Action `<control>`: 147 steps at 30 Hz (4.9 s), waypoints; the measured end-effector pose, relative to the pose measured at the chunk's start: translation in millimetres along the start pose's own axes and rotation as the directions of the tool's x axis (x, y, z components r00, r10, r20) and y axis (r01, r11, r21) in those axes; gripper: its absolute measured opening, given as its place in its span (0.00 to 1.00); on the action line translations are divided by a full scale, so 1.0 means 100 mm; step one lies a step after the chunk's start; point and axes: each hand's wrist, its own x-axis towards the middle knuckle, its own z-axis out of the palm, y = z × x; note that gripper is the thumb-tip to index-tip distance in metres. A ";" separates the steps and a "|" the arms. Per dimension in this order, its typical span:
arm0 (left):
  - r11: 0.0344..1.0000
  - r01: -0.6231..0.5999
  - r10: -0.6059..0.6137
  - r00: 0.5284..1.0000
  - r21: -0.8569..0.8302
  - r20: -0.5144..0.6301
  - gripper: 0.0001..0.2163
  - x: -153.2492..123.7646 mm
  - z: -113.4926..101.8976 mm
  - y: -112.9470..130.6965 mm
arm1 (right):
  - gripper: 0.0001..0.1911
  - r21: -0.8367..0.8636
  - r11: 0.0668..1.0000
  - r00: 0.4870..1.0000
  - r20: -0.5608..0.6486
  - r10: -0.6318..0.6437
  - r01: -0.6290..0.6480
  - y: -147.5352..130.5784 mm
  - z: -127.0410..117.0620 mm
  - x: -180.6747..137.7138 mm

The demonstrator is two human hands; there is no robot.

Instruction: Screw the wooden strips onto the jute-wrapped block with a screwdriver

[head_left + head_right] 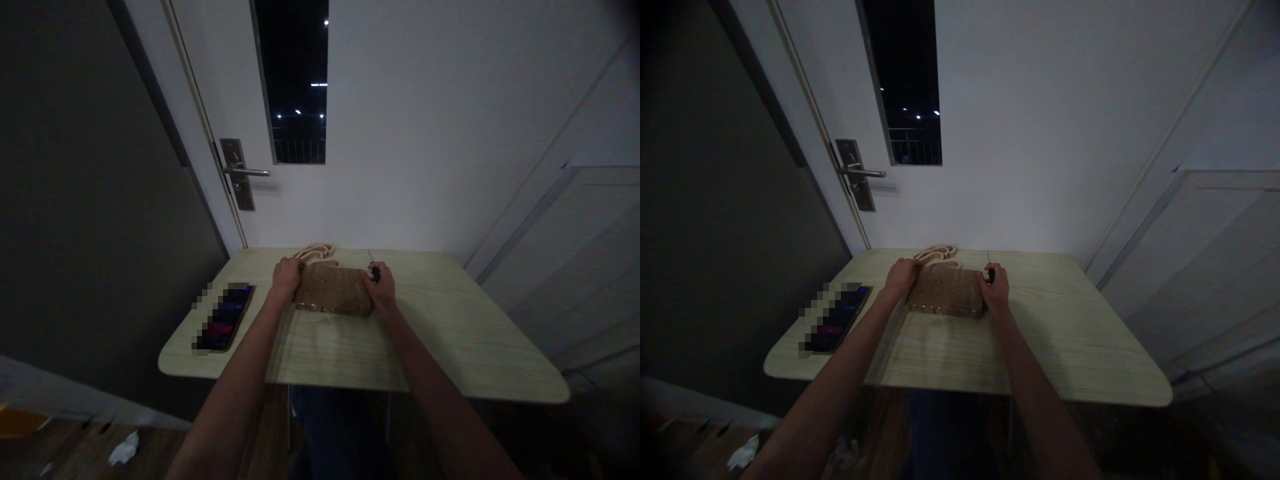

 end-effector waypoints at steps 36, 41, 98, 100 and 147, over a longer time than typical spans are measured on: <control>0.785 0.229 -0.063 0.954 -0.576 0.294 0.10 -0.43 -0.02 0.83 | 0.14 0.041 0.989 0.986 -0.093 -0.140 0.144 -0.01 0.10 -0.05; 0.796 0.090 0.138 0.936 -0.599 0.324 0.12 -0.47 -0.08 0.86 | 0.14 0.065 0.988 0.990 -0.016 -0.141 0.142 0.02 0.12 -0.05; 0.957 -0.241 0.282 0.899 -0.159 0.334 0.25 -0.34 0.03 0.76 | 0.12 0.201 0.971 0.974 0.159 -0.161 0.128 -0.02 0.12 -0.09; 0.957 -0.234 0.280 0.900 -0.170 0.335 0.26 -0.33 0.03 0.75 | 0.12 0.198 0.972 0.977 0.145 -0.156 0.126 -0.03 0.12 -0.09; 0.965 -0.218 0.255 0.907 -0.144 0.336 0.23 -0.25 0.06 0.75 | 0.15 0.300 0.952 0.986 0.164 0.019 -0.068 -0.06 0.11 -0.12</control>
